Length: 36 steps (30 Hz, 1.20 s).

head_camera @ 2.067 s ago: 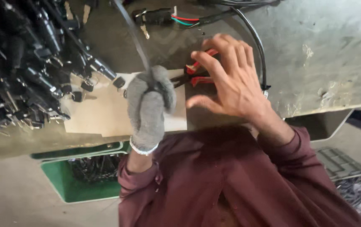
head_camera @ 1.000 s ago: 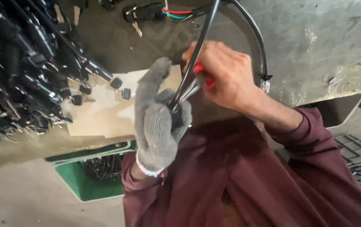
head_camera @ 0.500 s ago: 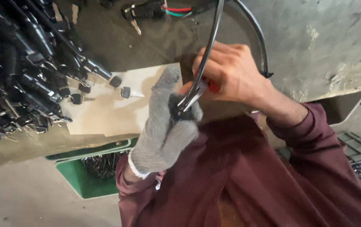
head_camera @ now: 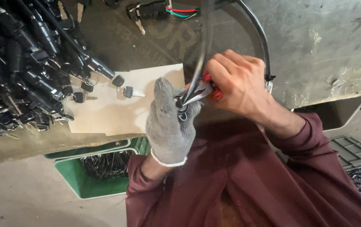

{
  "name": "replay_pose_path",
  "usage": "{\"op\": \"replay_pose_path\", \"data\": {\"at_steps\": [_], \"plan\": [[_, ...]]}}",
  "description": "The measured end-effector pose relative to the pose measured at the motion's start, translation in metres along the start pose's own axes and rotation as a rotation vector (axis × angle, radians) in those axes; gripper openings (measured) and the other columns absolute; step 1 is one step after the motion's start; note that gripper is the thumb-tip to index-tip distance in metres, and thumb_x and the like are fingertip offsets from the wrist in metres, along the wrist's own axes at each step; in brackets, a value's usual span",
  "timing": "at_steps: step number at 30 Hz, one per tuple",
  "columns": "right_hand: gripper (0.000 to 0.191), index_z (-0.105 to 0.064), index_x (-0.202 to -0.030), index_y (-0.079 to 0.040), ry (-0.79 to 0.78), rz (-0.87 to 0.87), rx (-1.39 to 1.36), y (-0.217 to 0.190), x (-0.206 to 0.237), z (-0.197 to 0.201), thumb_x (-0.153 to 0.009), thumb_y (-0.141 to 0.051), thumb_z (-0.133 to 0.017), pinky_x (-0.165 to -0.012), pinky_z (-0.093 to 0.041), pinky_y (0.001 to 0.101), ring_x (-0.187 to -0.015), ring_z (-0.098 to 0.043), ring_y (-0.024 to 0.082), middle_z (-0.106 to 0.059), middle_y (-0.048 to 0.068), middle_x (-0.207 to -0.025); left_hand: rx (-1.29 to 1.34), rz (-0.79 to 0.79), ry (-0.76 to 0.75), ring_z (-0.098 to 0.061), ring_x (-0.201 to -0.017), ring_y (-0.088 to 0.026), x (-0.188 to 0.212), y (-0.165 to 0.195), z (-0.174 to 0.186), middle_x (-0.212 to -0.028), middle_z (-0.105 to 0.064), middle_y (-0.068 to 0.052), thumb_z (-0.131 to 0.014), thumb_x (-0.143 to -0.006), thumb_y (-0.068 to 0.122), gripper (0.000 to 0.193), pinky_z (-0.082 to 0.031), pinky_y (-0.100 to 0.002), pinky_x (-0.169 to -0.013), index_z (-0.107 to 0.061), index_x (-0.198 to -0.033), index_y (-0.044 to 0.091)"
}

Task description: The person holds a black cable against the workbench and uses pliers to strip insulation from its ends, pulling off the cut insulation pieces and exposing the inner wires. They work through the cable section by section, setting stripped pieces aside on the bench.

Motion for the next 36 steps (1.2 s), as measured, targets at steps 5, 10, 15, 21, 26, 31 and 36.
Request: {"op": "replay_pose_path", "data": {"at_steps": [5, 10, 15, 21, 26, 31, 36], "plan": [[0.040, -0.051, -0.089, -0.007, -0.002, -0.068, 0.006, -0.001, 0.009, 0.000, -0.071, -0.023, -0.084, -0.062, -0.047, 0.0412, -0.078, -0.063, 0.027, -0.058, 0.007, -0.084, -0.354, -0.103, 0.057, -0.068, -0.105, -0.033, -0.003, 0.011, -0.002, -0.129, -0.067, -0.013, -0.081, -0.098, 0.026, 0.071, -0.055, -0.046, -0.088, -0.042, -0.150, -0.002], [0.037, -0.056, -0.090, -0.007, 0.016, -0.175, -0.100, -0.005, 0.009, 0.001, -0.064, -0.015, -0.080, -0.057, -0.046, 0.0429, -0.073, -0.062, 0.030, -0.058, 0.008, -0.078, -0.468, -0.247, 0.172, -0.068, -0.110, -0.034, -0.008, 0.027, 0.005, -0.134, -0.064, -0.017, -0.079, -0.102, 0.020, 0.070, -0.055, -0.045, -0.090, -0.036, -0.153, 0.000], [0.037, -0.055, -0.091, -0.004, 0.013, -0.170, -0.166, -0.012, 0.009, -0.003, -0.069, -0.015, -0.082, -0.061, -0.046, 0.0427, -0.077, -0.063, 0.031, -0.060, 0.009, -0.082, -0.148, -0.141, -0.042, -0.069, -0.103, -0.029, -0.021, 0.023, 0.008, -0.129, -0.068, -0.009, -0.080, -0.102, 0.020, 0.075, -0.055, -0.041, -0.083, -0.034, -0.159, 0.000], [0.033, -0.059, -0.094, -0.006, 0.108, 0.049, -0.292, 0.001, 0.001, -0.004, -0.080, -0.019, -0.085, -0.073, -0.049, 0.0403, -0.090, -0.062, 0.029, -0.062, 0.009, -0.094, 0.566, 0.064, -0.383, -0.067, -0.094, -0.016, -0.027, 0.012, 0.007, -0.118, -0.069, -0.005, -0.072, -0.107, 0.016, 0.069, -0.056, -0.026, -0.081, -0.033, -0.162, 0.003], [0.038, -0.055, -0.087, -0.007, -0.017, 0.131, -0.368, 0.006, -0.004, -0.008, -0.064, -0.017, -0.082, -0.068, -0.048, 0.0420, -0.084, -0.060, 0.031, -0.057, 0.008, -0.085, 1.182, 0.256, -0.608, -0.059, -0.081, -0.010, -0.015, 0.010, -0.008, -0.113, -0.067, -0.004, -0.065, -0.109, 0.015, 0.066, -0.052, -0.022, -0.074, -0.035, -0.166, 0.002], [0.032, -0.061, -0.096, -0.009, -0.049, -0.010, -0.007, 0.005, -0.021, -0.007, -0.076, -0.017, -0.084, -0.074, -0.049, 0.0427, -0.090, -0.063, 0.031, -0.062, 0.006, -0.092, 0.405, 0.078, -0.197, -0.071, -0.091, -0.010, -0.024, -0.008, 0.032, -0.114, -0.071, -0.006, -0.058, -0.116, 0.020, 0.050, -0.059, -0.023, -0.083, -0.040, -0.160, 0.004], [0.060, -0.062, -0.111, 0.000, 0.159, 0.132, 0.056, -0.002, -0.031, 0.041, -0.081, -0.048, -0.081, -0.090, -0.047, 0.0487, -0.103, -0.061, 0.041, -0.063, 0.019, -0.111, 0.043, 0.198, 0.323, -0.060, -0.080, -0.017, -0.038, -0.050, 0.133, -0.118, -0.066, -0.017, -0.050, -0.111, 0.017, 0.052, -0.050, -0.028, -0.070, -0.040, -0.158, -0.002]]}}
Point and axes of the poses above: each hand's wrist, its own x-axis away from the middle knuckle, its own z-axis out of the back of the hand, y = z × x, the point moved 8 cm from there along -x, towards the middle knuckle
